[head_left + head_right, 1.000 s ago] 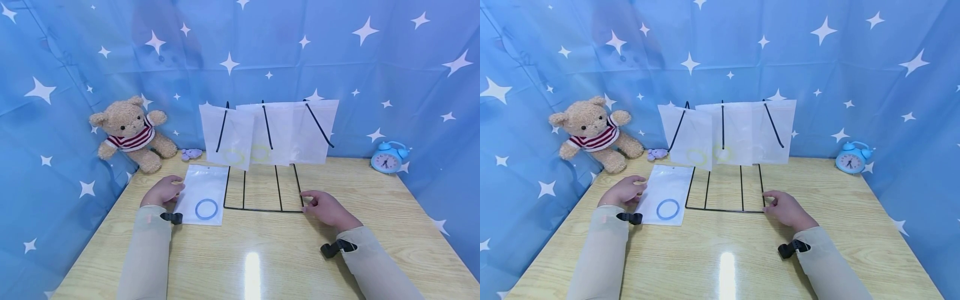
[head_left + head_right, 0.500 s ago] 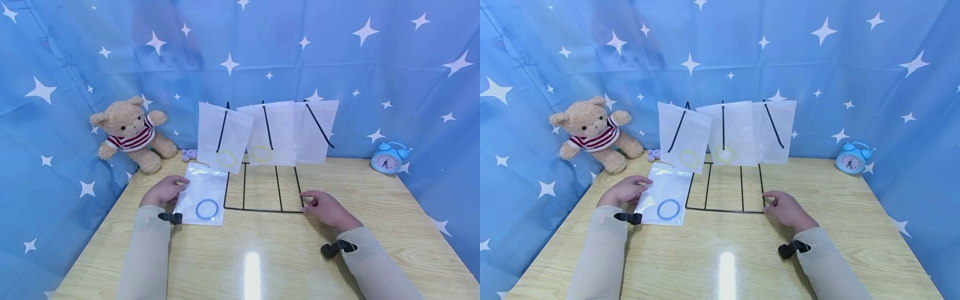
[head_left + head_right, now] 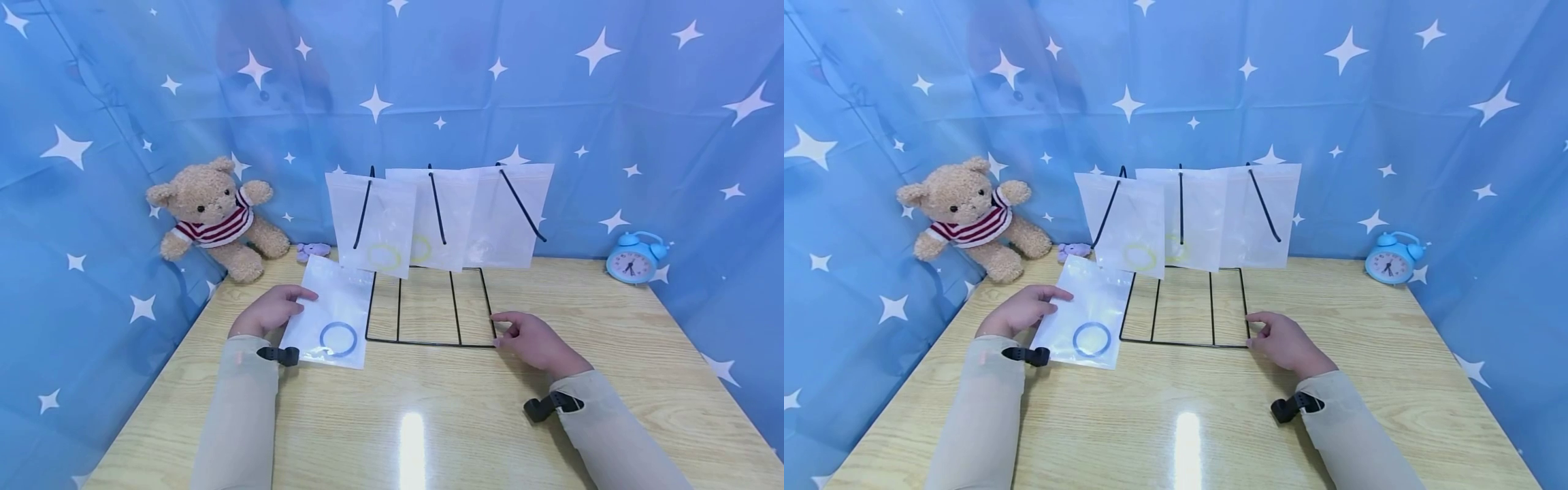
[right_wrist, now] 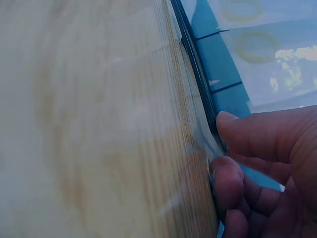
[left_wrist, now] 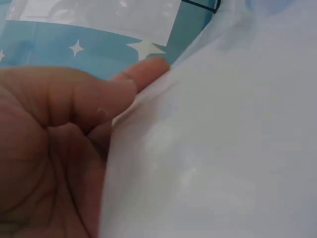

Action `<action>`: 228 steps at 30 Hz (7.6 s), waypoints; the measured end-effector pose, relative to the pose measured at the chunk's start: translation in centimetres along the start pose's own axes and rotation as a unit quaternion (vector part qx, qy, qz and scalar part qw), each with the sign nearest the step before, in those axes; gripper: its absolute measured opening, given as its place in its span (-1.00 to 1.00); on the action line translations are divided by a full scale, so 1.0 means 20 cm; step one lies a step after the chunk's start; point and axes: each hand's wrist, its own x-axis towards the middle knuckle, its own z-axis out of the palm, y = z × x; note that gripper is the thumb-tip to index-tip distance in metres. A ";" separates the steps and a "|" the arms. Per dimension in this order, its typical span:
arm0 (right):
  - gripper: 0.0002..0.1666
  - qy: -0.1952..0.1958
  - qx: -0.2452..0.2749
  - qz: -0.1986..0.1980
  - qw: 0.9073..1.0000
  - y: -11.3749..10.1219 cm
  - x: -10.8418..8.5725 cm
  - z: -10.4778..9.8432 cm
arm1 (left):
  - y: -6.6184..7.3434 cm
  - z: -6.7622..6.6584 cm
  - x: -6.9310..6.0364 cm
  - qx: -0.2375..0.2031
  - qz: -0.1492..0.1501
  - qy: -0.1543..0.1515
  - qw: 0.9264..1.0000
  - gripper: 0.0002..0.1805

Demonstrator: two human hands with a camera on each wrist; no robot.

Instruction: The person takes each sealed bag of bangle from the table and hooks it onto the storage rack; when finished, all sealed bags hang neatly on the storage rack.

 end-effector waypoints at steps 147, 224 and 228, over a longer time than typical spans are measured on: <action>-0.35 0.000 0.002 0.002 1.000 0.01 0.00 0.00 | 0.25 0.05 -0.11 -0.378 0.281 0.131 0.873 -0.29; -0.33 0.002 -0.003 -0.004 1.000 0.01 -0.01 -0.01 | 0.38 0.19 -0.01 -0.291 0.275 0.090 0.912 -0.15; -0.34 0.002 0.000 -0.001 1.000 0.01 -0.01 -0.01 | 0.39 0.21 0.00 -0.288 0.274 0.081 0.914 -0.11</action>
